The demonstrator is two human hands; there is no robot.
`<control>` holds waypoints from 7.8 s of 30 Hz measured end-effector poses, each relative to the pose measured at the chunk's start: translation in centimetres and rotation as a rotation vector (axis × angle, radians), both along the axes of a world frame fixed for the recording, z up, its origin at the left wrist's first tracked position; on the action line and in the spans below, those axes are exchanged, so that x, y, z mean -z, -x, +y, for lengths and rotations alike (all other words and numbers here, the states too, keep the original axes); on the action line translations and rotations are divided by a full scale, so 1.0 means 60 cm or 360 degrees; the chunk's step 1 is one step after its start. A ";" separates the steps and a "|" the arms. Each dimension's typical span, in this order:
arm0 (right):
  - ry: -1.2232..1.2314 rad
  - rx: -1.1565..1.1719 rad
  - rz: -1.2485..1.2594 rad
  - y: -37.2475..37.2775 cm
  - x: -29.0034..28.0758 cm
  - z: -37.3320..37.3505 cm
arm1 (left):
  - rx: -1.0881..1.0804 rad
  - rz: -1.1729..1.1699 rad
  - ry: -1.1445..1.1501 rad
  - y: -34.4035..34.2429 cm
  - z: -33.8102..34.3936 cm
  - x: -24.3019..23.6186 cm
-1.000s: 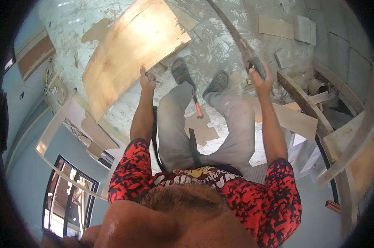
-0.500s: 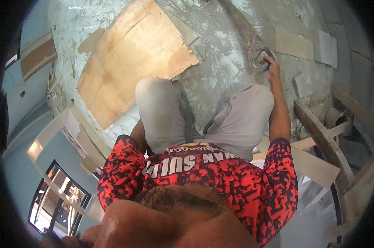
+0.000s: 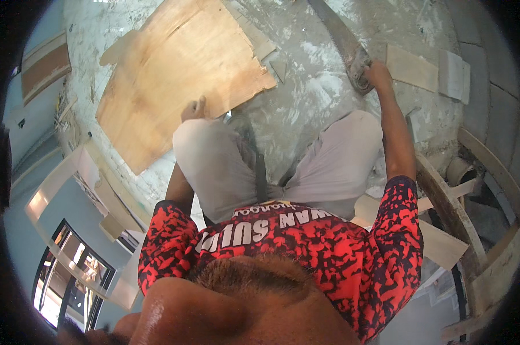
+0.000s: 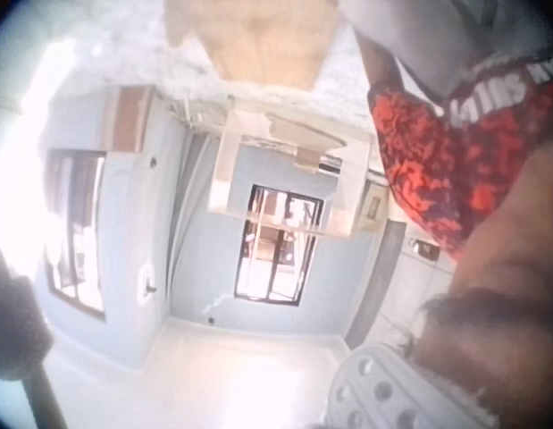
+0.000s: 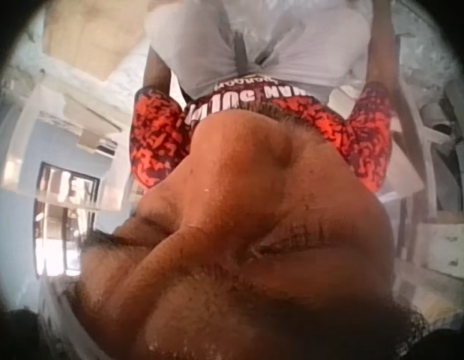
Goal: The person maneuvers a plywood panel against a brick and wood structure, uses a saw to trim an edge, and then uses a hammer and a small tool to adjust or secure the wood while sitting on the floor.
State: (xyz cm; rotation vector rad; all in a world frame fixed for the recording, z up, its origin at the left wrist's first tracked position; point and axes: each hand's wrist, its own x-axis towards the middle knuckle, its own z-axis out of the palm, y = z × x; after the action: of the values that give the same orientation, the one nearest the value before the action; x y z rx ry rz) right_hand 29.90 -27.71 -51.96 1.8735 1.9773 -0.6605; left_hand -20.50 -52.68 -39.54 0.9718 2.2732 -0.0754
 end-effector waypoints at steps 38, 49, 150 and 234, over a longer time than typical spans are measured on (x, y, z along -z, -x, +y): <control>0.0532 0.0314 0.1198 0.171 -0.225 -0.132 | 0.0975 0.0011 -0.0931 -0.043 0.191 0.114; 0.0317 0.0608 0.1150 0.056 -0.232 -0.344 | 0.1724 0.0027 -0.0197 -0.160 0.260 -0.051; -0.0384 -0.1513 0.1100 0.459 -0.306 -0.122 | 0.0252 0.0708 -0.0684 0.133 0.036 0.127; 0.0582 -0.0341 0.1191 0.288 -0.222 -0.123 | 0.1075 0.0536 -0.0656 0.101 0.042 -0.006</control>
State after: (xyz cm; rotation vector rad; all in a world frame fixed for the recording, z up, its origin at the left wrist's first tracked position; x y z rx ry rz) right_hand 12.63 -35.07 -38.63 1.2624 2.2052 -1.7013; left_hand -26.57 -50.15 -39.17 2.0500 2.1840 -0.0621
